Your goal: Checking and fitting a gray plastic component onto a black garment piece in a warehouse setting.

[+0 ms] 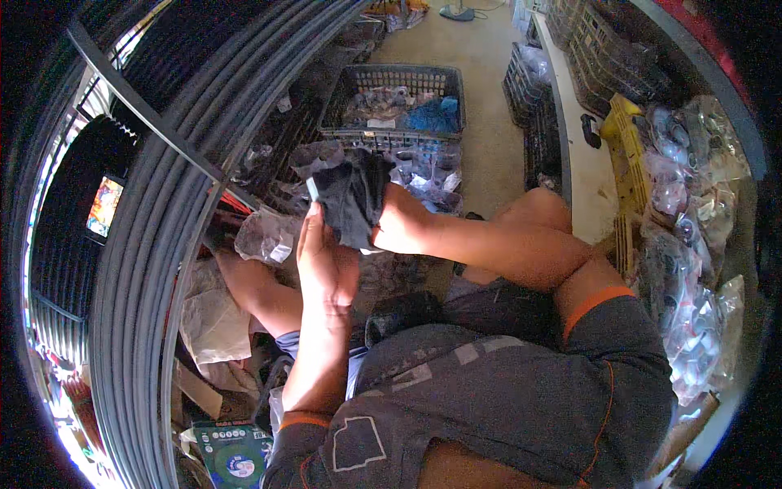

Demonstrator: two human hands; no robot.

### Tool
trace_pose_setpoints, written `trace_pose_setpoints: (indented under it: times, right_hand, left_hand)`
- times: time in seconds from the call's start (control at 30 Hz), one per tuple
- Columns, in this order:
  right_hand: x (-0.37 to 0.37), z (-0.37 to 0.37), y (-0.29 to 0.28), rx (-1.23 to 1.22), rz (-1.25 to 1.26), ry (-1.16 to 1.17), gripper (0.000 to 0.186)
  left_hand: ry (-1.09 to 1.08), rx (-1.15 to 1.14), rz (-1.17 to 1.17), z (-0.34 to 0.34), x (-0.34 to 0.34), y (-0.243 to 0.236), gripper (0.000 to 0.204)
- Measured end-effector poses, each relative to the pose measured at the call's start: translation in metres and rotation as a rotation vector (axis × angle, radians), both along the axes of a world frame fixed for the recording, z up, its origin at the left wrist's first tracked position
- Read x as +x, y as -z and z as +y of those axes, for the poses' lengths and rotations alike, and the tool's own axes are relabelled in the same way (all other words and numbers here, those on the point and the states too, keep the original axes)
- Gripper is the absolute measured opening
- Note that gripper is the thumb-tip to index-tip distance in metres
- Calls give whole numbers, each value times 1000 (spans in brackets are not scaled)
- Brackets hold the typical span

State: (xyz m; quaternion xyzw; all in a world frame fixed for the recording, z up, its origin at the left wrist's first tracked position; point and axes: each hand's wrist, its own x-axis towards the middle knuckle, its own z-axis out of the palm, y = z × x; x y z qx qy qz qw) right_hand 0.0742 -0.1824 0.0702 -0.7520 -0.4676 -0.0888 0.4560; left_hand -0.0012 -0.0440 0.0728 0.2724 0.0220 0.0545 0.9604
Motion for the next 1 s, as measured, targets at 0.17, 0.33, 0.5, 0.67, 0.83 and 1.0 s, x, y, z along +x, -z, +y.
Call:
trace_pose_setpoints:
  times: [0.17,0.33,0.5,0.67,0.83,1.0]
  right_hand:
    - [-3,7,3,113,147,-10,51]
    - [8,-7,-6,117,309,-133,61]
    - [9,-4,13,20,-73,-209,59]
    - [7,-1,26,-409,59,4,26]
    - [14,-6,8,-123,-326,-76,30]
    - [10,-1,0,-534,101,170,35]
  left_hand:
    - [-285,206,14,-4,1,5,40]
    - [-542,374,141,22,3,-6,42]
    - [-629,1249,59,16,-5,8,34]
    - [-292,1007,-40,9,1,41,42]
    - [351,159,231,16,3,39,60]
    - [-193,472,385,-12,13,39,76]
